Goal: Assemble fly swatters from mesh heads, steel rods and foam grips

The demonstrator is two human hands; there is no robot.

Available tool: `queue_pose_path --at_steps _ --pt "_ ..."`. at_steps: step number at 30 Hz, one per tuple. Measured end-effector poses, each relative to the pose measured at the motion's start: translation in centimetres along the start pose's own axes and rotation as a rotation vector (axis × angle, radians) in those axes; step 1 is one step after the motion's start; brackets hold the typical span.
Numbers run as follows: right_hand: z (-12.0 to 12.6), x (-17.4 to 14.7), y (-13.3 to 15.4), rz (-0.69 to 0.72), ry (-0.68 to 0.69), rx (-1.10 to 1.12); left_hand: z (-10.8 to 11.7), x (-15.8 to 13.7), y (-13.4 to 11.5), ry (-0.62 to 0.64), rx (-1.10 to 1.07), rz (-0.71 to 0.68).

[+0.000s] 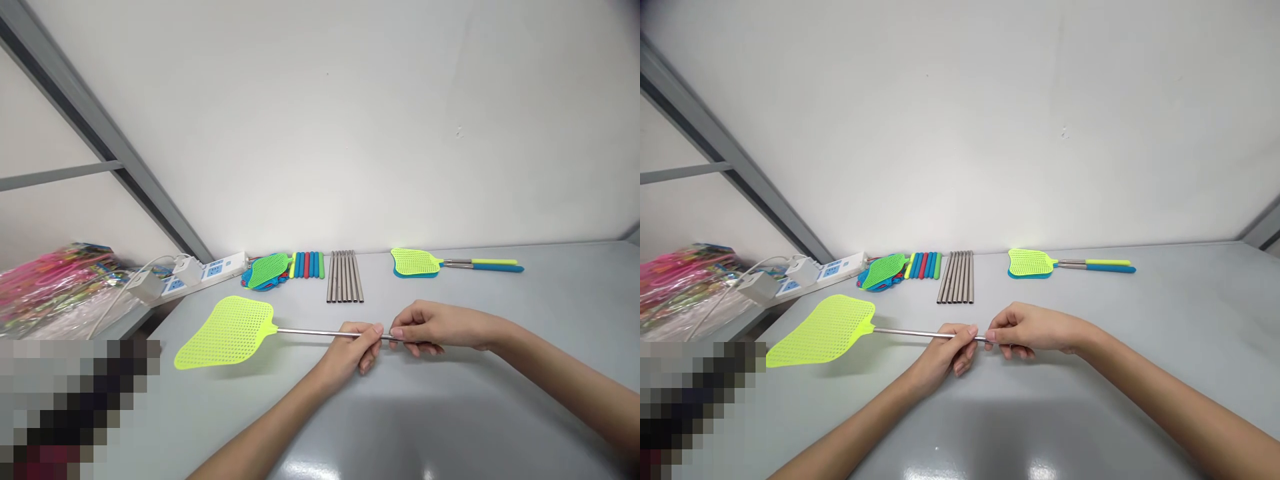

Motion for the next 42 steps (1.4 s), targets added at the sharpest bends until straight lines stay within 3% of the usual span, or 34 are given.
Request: queue_pose_path --at_steps 8,16,22,30,42 --pt "-1.1 0.6 -0.3 0.072 -0.062 0.015 -0.4 -0.4 -0.5 -0.008 0.162 -0.016" --pt "-1.8 0.7 0.3 0.106 -0.058 -0.031 -0.4 -0.2 0.3 -0.038 0.127 -0.021" --pt "-2.6 0.8 1.6 0.295 0.006 0.005 -0.4 -0.4 0.1 -0.023 0.137 -0.028" --pt "-2.2 1.5 -0.7 0.103 -0.104 -0.055 -0.4 -0.2 0.3 0.012 0.086 0.012" --pt "-2.6 1.2 -0.2 0.124 -0.13 -0.06 -0.5 -0.2 0.2 0.002 0.044 -0.037"
Point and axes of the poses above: each hand's wrist, its own x-axis towards the middle knuckle, its own z-axis out of the back of the hand, y = z × x, the point moved 4 cm from there along x, towards the middle knuckle, and after that the axes turned 2 degrees about -y, right-handed, at the moved point
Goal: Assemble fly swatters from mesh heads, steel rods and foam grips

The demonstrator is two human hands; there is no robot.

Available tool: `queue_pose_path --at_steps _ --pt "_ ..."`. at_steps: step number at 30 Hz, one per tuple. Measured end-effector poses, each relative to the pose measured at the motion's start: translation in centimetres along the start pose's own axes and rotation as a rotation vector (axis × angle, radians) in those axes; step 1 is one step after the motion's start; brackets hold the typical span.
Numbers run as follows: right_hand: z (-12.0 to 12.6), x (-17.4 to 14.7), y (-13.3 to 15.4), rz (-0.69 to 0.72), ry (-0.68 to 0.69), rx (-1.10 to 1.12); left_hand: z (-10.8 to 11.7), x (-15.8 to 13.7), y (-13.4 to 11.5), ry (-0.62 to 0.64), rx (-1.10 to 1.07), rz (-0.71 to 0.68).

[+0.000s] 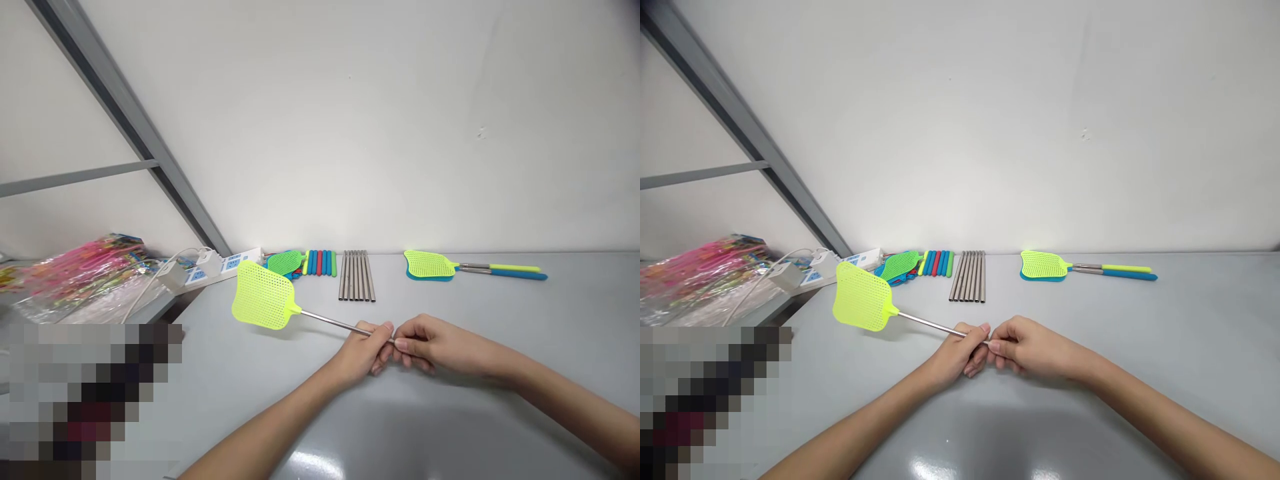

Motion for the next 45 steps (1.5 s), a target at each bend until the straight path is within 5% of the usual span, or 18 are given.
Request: queue_pose_path --at_steps 14,36,45 --pt "0.1 0.0 0.7 0.082 0.017 0.06 0.1 0.0 -0.1 -0.005 0.027 -0.014" --pt "1.9 -0.5 -0.3 -0.116 0.128 0.084 0.5 0.4 0.1 -0.105 -0.168 0.037" --pt "1.1 -0.7 1.0 0.028 -0.086 -0.146 0.3 0.3 -0.2 -0.121 -0.157 0.019"
Point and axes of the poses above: each hand's wrist, its own x-axis towards the middle knuckle, its own z-axis out of the back of the hand, y = z × x, the point moved 4 cm from there along x, towards the middle knuckle, and after that the axes turned 2 degrees about -y, right-handed, at the moved point
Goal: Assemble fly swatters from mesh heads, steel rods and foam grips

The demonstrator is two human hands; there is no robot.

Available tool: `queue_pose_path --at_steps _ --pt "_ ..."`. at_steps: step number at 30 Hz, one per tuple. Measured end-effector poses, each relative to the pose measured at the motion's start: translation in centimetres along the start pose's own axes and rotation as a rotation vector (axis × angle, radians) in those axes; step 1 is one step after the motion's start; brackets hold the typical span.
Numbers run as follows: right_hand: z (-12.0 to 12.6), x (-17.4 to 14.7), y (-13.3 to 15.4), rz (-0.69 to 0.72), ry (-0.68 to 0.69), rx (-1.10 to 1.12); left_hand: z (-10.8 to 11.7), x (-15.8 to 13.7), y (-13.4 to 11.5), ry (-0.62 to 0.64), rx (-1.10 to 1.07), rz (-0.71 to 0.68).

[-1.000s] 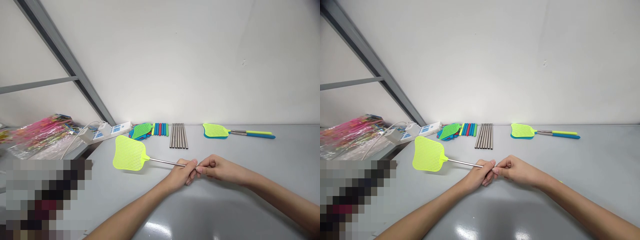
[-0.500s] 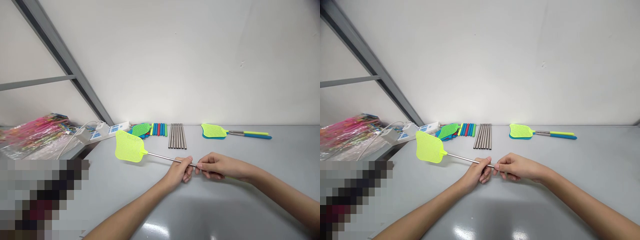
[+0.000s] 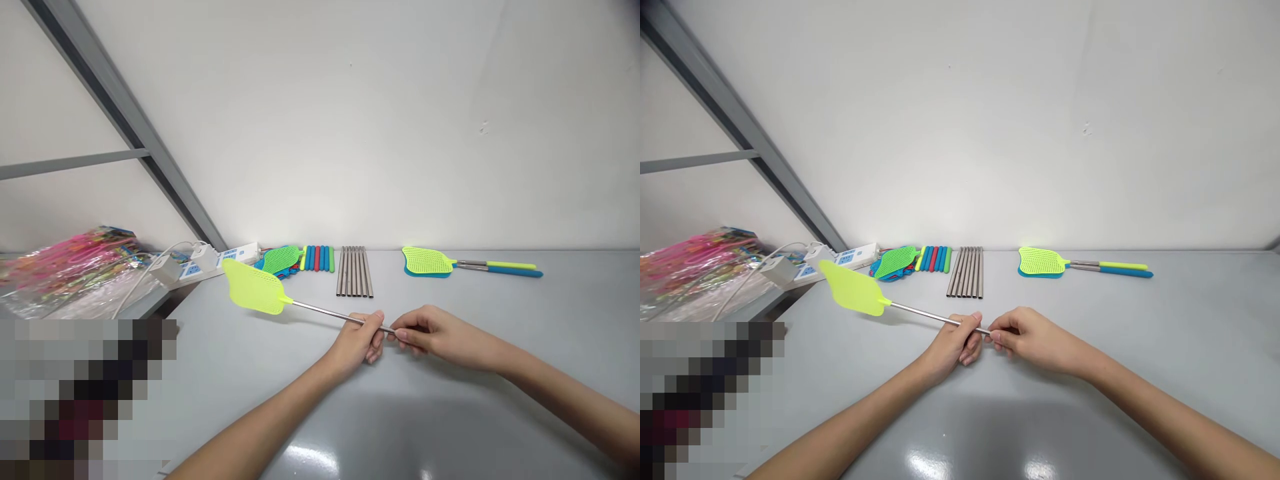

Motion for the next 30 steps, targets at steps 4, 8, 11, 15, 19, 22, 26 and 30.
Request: queue_pose_path --at_steps 4,8,11,15,19,22,26,30 --pt "-0.3 0.0 0.0 -0.01 -0.004 -0.021 -0.1 -0.1 0.0 0.011 0.055 0.009" --pt "-0.4 0.1 -0.5 -0.019 0.03 0.04 -0.1 -0.1 0.1 0.031 0.12 0.007" --pt "-0.4 0.3 -0.8 -0.024 0.033 0.055 -0.1 -0.1 0.2 0.037 0.162 -0.011" --pt "-0.6 0.4 -1.1 -0.029 0.023 0.06 -0.1 -0.1 0.3 0.036 0.179 -0.023" --pt "-0.9 0.6 -1.3 -0.055 -0.049 0.051 0.0 -0.1 0.3 0.024 0.177 -0.011" --pt "-1.1 0.6 -1.1 -0.066 -0.076 0.067 0.0 -0.1 0.3 0.005 0.161 -0.003" --pt "-1.3 0.5 -0.8 -0.074 -0.048 0.079 0.0 -0.1 0.3 0.012 0.161 0.002" --pt "-1.3 0.7 -1.1 -0.114 -0.014 0.114 0.0 0.0 0.3 0.014 0.172 -0.006"
Point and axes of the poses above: each hand's wrist, its own x-axis towards the middle knuckle, its own z-axis out of the back of the hand, y = z × x, the point moved 4 cm from there along x, towards the middle knuckle, and after that the axes turned 2 degrees about -y, right-handed, at the moved point
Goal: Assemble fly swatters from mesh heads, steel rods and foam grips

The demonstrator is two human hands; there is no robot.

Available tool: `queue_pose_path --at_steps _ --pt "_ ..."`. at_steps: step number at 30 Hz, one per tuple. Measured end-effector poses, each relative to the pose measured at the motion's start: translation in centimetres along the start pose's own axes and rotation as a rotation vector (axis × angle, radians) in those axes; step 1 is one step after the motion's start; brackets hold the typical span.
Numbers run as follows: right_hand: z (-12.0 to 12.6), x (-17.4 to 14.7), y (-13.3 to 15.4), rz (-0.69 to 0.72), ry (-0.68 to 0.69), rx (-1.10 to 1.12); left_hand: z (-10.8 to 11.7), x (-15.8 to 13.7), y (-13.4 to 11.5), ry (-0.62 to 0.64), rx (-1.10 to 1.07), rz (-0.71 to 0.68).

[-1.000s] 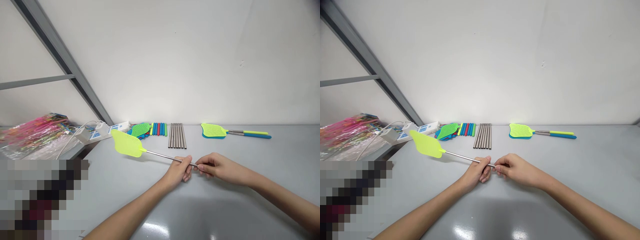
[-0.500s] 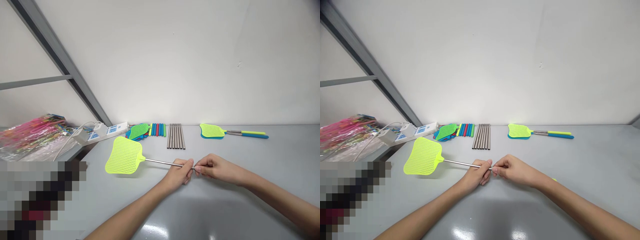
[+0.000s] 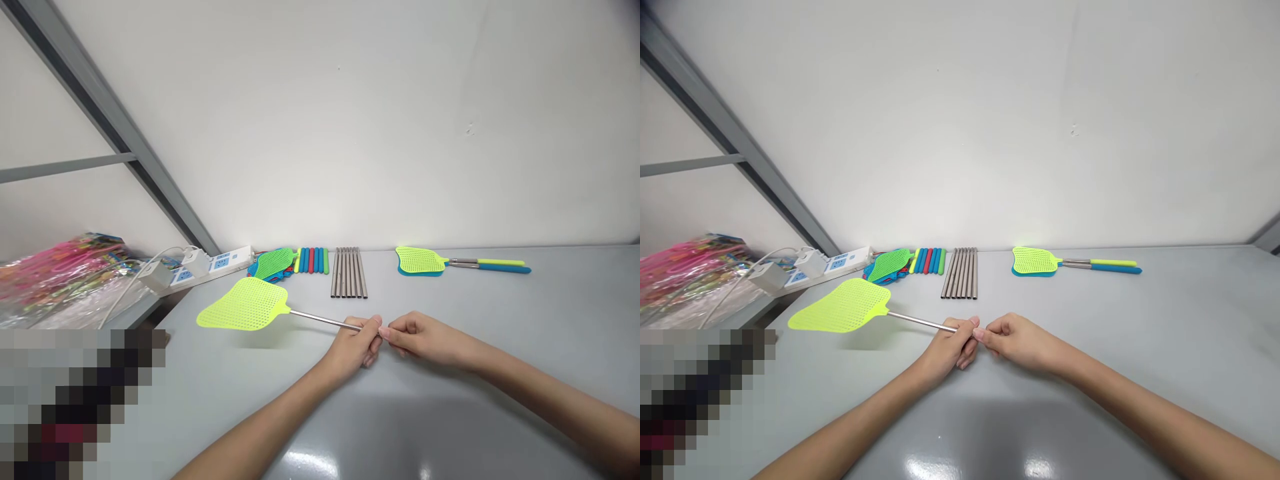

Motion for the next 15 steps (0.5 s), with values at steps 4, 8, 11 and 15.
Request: queue_pose_path --at_steps 4,8,11,15 --pt "0.1 0.1 -0.6 -0.049 0.081 0.118 0.0 0.1 0.0 -0.022 -0.063 -0.003" --pt "0.5 0.0 -0.1 0.044 0.111 0.139 0.1 0.1 0.0 -0.061 -0.09 0.016" --pt "0.7 -0.3 0.3 0.058 0.119 0.077 0.2 0.0 0.0 -0.056 -0.042 0.01" --pt "0.6 -0.8 1.6 0.164 0.143 0.012 0.1 0.0 0.1 -0.028 0.009 -0.016"
Point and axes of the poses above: each hand's wrist, its own x-axis towards the middle knuckle, its own z-axis out of the back of the hand, y = z × x, the point moved 4 cm from there along x, towards the middle knuckle, and after that the axes turned 2 degrees about -y, right-handed, at the moved point
